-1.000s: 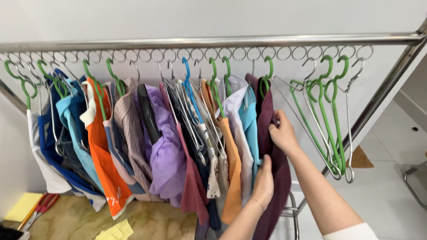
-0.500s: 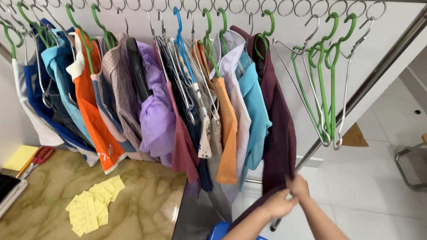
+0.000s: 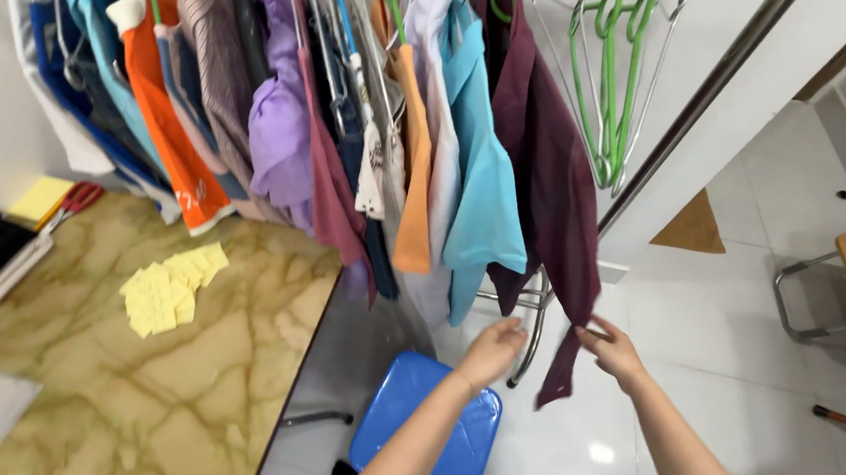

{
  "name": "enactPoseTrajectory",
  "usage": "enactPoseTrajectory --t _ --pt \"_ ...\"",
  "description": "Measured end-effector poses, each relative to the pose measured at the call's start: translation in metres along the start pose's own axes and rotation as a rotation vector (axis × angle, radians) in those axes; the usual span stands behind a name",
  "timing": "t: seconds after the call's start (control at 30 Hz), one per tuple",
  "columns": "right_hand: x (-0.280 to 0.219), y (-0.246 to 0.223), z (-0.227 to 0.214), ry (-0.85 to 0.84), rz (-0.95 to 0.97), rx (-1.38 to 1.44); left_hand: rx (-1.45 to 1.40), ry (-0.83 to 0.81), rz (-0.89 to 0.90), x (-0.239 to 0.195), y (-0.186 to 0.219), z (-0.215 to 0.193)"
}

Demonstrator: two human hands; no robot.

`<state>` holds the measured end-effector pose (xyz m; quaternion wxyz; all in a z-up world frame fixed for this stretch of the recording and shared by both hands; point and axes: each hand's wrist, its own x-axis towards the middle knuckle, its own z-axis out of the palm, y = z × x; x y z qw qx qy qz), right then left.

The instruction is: The person picks up folded shirts from a table, unfolds them, and places them onto hangers. They then hang the shirts on a metal clothing rack. This process is repeated for several shirts of different colors, including white, light blue, maroon, black, beige, and grey.

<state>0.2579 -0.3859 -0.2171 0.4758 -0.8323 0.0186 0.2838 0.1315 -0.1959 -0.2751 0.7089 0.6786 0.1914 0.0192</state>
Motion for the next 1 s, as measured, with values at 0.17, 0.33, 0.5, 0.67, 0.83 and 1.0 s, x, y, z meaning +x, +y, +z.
enactPoseTrajectory --t 0.17,0.33,0.5,0.67,0.83,1.0 --pt "0.026 0.035 0.017 -0.178 -0.062 -0.295 -0.135 0.144 0.023 -0.048 0.029 -0.042" --pt "-0.048 -0.053 0.071 -0.397 -0.168 -0.312 -0.203 0.309 0.019 -0.129 0.079 -0.114" --pt "-0.136 -0.149 0.152 -0.699 -0.321 -0.253 -0.354 0.515 -0.001 -0.209 0.094 -0.197" --pt "-0.150 -0.179 0.280 -0.892 -0.363 -0.235 -0.471 0.763 0.044 -0.296 0.082 -0.282" --pt "-0.201 -0.218 0.423 -1.041 -0.362 -0.266 -0.566 0.994 0.081 -0.383 0.042 -0.378" --pt "-0.262 -0.269 0.553 -1.092 -0.315 -0.311 -0.815 1.326 0.001 -0.450 0.010 -0.466"
